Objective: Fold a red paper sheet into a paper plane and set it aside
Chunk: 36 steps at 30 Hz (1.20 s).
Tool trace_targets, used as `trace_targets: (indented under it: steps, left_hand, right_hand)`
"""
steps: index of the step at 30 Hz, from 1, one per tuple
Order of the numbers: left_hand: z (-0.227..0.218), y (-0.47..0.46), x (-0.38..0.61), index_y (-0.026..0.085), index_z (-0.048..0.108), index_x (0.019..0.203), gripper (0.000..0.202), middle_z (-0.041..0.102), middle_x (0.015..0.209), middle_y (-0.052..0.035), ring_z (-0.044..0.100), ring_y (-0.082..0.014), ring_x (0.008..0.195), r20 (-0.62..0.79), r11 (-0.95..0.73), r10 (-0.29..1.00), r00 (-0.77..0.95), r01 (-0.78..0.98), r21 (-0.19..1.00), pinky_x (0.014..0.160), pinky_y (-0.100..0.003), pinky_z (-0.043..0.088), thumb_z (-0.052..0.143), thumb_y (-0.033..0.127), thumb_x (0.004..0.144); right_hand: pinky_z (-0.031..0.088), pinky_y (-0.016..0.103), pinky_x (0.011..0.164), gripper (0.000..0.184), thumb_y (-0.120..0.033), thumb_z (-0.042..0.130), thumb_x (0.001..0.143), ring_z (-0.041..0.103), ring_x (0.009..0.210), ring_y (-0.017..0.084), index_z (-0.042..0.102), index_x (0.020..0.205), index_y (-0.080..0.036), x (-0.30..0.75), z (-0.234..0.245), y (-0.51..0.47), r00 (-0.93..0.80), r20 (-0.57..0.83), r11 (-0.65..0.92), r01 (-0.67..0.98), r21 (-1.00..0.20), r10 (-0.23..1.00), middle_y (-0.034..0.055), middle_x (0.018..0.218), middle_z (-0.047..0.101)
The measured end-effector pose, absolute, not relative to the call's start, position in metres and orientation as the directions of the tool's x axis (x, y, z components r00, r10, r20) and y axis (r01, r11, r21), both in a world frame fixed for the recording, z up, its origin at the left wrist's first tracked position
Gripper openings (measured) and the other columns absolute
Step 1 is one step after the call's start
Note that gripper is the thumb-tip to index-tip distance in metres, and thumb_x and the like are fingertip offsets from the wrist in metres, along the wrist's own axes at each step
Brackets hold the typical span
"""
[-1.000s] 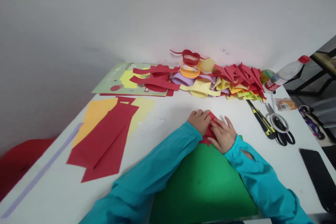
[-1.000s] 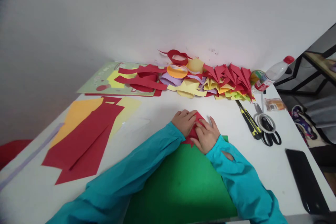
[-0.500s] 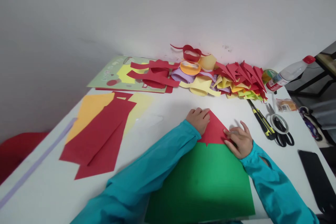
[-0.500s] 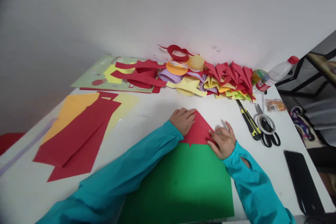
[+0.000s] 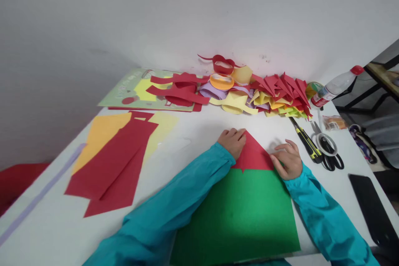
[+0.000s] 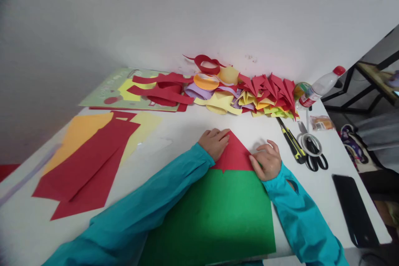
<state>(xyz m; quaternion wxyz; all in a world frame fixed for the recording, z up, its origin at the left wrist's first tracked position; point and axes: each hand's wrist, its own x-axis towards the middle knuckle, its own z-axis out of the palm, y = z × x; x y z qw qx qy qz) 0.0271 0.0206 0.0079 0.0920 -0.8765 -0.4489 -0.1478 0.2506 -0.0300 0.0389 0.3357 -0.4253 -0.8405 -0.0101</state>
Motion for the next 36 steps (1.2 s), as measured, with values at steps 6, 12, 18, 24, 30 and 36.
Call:
trace_targets:
  steps: [6,12,18,24,30,36]
  left_hand:
    - [0.008,0.017,0.029,0.018,0.061,0.096,0.026,0.052,0.117,-0.0129,0.046,-0.0280,0.094,0.322,-0.495,0.838,0.440,0.861,0.113,0.073,-0.040,0.035,0.041,0.029,0.084]
    - [0.011,0.015,0.030,0.018,0.063,0.091,0.026,0.057,0.100,-0.0133,0.046,-0.0277,0.089,0.308,-0.470,0.863,0.399,0.859,0.204,0.071,-0.040,0.036,0.042,0.030,0.083]
    - [0.014,0.021,0.028,0.011,0.055,0.107,0.037,0.053,0.110,-0.0161,0.044,-0.0300,0.097,0.247,-0.402,0.915,0.319,0.765,0.503,0.082,-0.046,0.035,0.052,0.027,0.075]
    - [0.006,0.043,0.018,0.011,0.044,0.118,0.072,0.059,0.093,-0.0073,0.052,-0.0191,0.074,0.045,-0.141,0.980,0.194,0.520,0.843,0.075,-0.039,0.044,0.071,0.024,0.053]
    - [0.014,0.046,0.009,0.010,0.058,0.075,0.038,0.056,0.060,0.0023,0.052,-0.0116,0.057,-0.103,0.006,0.914,0.392,0.240,0.971,0.055,-0.025,0.045,0.071,0.038,0.052]
    - [0.030,0.033,0.013,0.011,0.055,0.055,0.037,0.041,0.044,0.0081,0.036,-0.0042,0.041,-0.131,0.073,0.857,0.499,0.134,0.988,0.039,-0.017,0.028,0.074,0.042,0.047]
  right_hand:
    - [0.039,0.033,0.082,0.024,-0.029,0.048,0.081,0.056,0.083,0.021,0.064,0.094,-0.017,0.211,0.026,0.015,-0.309,0.230,0.373,0.863,-0.341,0.923,0.0070,0.085,0.067]
    - [0.038,0.038,0.078,0.019,-0.028,0.057,0.072,0.052,0.083,0.026,0.063,0.080,-0.012,0.182,0.010,0.049,-0.171,0.106,0.199,0.905,-0.377,0.980,0.0160,0.088,0.060]
    - [0.041,0.031,0.065,0.010,-0.027,0.063,0.065,0.054,0.066,0.018,0.058,0.065,-0.019,0.183,0.010,0.060,-0.096,-0.033,0.062,0.830,-0.554,0.995,0.0038,0.066,0.059]
    - [0.041,0.024,0.048,0.037,-0.041,0.063,0.065,0.051,0.049,0.012,0.060,0.091,-0.015,0.185,0.017,0.062,-0.208,-0.129,0.018,0.586,-0.810,0.969,-0.0019,0.057,0.058]
    - [0.040,0.024,0.047,0.042,-0.047,0.064,0.063,0.049,0.049,0.011,0.064,0.088,-0.014,0.182,0.041,0.054,-0.379,-0.130,0.039,0.407,-0.912,0.916,-0.0005,0.058,0.058]
    - [0.033,0.022,0.045,0.025,-0.042,0.059,0.069,0.042,0.047,0.009,0.056,0.064,-0.017,0.170,0.072,0.035,-0.408,-0.016,0.199,0.480,-0.855,0.913,-0.0031,0.051,0.050]
